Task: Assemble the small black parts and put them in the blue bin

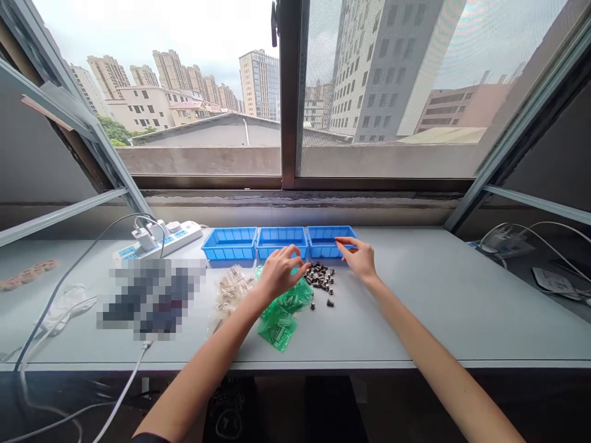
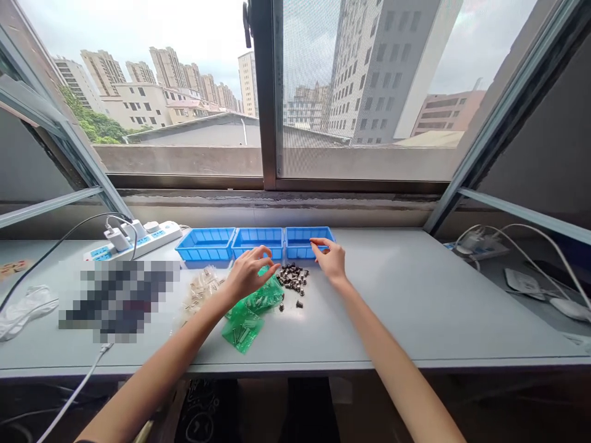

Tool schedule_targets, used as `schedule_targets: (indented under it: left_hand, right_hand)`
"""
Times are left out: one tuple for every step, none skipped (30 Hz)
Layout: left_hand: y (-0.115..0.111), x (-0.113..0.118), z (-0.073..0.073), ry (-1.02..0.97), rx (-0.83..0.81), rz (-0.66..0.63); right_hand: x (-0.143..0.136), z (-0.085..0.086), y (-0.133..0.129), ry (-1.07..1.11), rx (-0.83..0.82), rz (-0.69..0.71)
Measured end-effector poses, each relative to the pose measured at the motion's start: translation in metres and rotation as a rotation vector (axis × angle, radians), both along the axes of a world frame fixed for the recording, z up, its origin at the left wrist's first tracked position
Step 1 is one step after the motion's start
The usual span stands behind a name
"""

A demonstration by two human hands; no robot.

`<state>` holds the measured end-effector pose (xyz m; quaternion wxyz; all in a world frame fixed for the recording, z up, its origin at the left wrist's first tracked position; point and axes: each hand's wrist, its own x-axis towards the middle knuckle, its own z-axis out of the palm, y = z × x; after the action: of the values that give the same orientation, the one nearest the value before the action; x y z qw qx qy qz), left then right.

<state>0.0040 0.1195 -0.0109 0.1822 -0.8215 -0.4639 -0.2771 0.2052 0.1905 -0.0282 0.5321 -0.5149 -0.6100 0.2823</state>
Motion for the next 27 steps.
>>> schedule_targets:
  left_hand:
    - [0.0, 0.0, 0.0, -0.003, -0.008, 0.005]
    - [0.0, 0.0, 0.0, -0.007, -0.014, 0.011]
    - [0.001, 0.0, 0.0, -0.012, -0.019, 0.019]
    - [0.001, 0.0, 0.0, -0.014, -0.023, 0.026]
    - [0.001, 0.0, 0.0, -0.015, -0.027, 0.034]
    - [0.002, -0.001, 0.0, -0.014, -0.032, 0.041]
    - [0.002, -0.001, 0.0, -0.013, -0.038, 0.048]
    - [0.002, -0.002, 0.0, -0.011, -0.046, 0.054]
    - [0.002, -0.002, 0.0, -0.01, -0.054, 0.056]
    - [0.002, -0.002, 0.0, -0.01, -0.064, 0.054]
    - [0.002, -0.003, 0.001, -0.01, -0.078, 0.045]
    - [0.002, -0.003, 0.001, -0.011, -0.095, 0.03]
    - [0.001, -0.002, 0.002, -0.009, -0.118, 0.006]
    - [-0.001, -0.002, 0.003, -0.006, -0.149, -0.028]
    - [-0.002, -0.001, 0.003, -0.004, -0.183, -0.069]
    - [-0.004, 0.0, 0.004, -0.001, -0.221, -0.115]
    - [-0.006, 0.001, 0.004, 0.004, -0.257, -0.161]
    - [-0.008, 0.003, 0.004, 0.011, -0.289, -0.2]
    - [-0.01, 0.004, 0.004, 0.02, -0.314, -0.23]
    - [-0.011, 0.005, 0.004, 0.03, -0.332, -0.248]
    - [-0.011, 0.005, 0.003, 0.039, -0.346, -0.256]
    - [-0.011, 0.005, 0.003, 0.044, -0.359, -0.257]
    - [-0.01, 0.004, 0.004, 0.044, -0.37, -0.252]
    - [-0.01, 0.003, 0.004, 0.04, -0.382, -0.245]
    - [-0.009, 0.002, 0.005, 0.032, -0.395, -0.238]
    - [-0.008, 0.0, 0.006, 0.02, -0.409, -0.228]
    - [-0.007, -0.001, 0.007, 0.007, -0.42, -0.216]
  right_hand:
    - [0.0, 0.001, -0.001, -0.003, 0.013, 0.01]
    - [0.0, 0.002, -0.003, -0.011, 0.03, 0.032]
    - [0.0, 0.003, -0.006, -0.023, 0.045, 0.071]
    - [-0.001, 0.005, -0.008, -0.042, 0.055, 0.13]
    - [-0.002, 0.007, -0.012, -0.067, 0.058, 0.208]
    - [-0.003, 0.009, -0.015, -0.1, 0.055, 0.3]
    - [-0.004, 0.01, -0.018, -0.138, 0.046, 0.395]
    - [-0.005, 0.012, -0.022, -0.179, 0.038, 0.485]
    - [-0.006, 0.012, -0.025, -0.221, 0.031, 0.567]
    - [-0.007, 0.013, -0.029, -0.26, 0.027, 0.637]
    - [-0.008, 0.014, -0.032, -0.296, 0.026, 0.696]
    - [-0.009, 0.014, -0.035, -0.329, 0.025, 0.748]
    - [-0.01, 0.014, -0.038, -0.366, 0.021, 0.791]
    - [-0.012, 0.015, -0.041, -0.408, 0.013, 0.823]
    - [-0.013, 0.015, -0.044, -0.454, 0.002, 0.842]
    - [-0.014, 0.015, -0.046, -0.5, -0.006, 0.851]
    - [-0.016, 0.016, -0.048, -0.543, -0.009, 0.85]
    - [-0.017, 0.016, -0.05, -0.579, -0.006, 0.842]
    - [-0.018, 0.016, -0.051, -0.607, 0.002, 0.831]
    - [-0.019, 0.016, -0.052, -0.628, 0.013, 0.822]
    - [-0.02, 0.016, -0.052, -0.646, 0.027, 0.813]
    - [-0.02, 0.016, -0.051, -0.662, 0.039, 0.799]
    - [-0.019, 0.015, -0.05, -0.676, 0.051, 0.779]
    - [-0.019, 0.015, -0.048, -0.69, 0.066, 0.75]
    - [-0.018, 0.014, -0.046, -0.704, 0.08, 0.716]
    - [-0.016, 0.014, -0.043, -0.715, 0.091, 0.68]
    - [-0.015, 0.014, -0.041, -0.724, 0.093, 0.649]
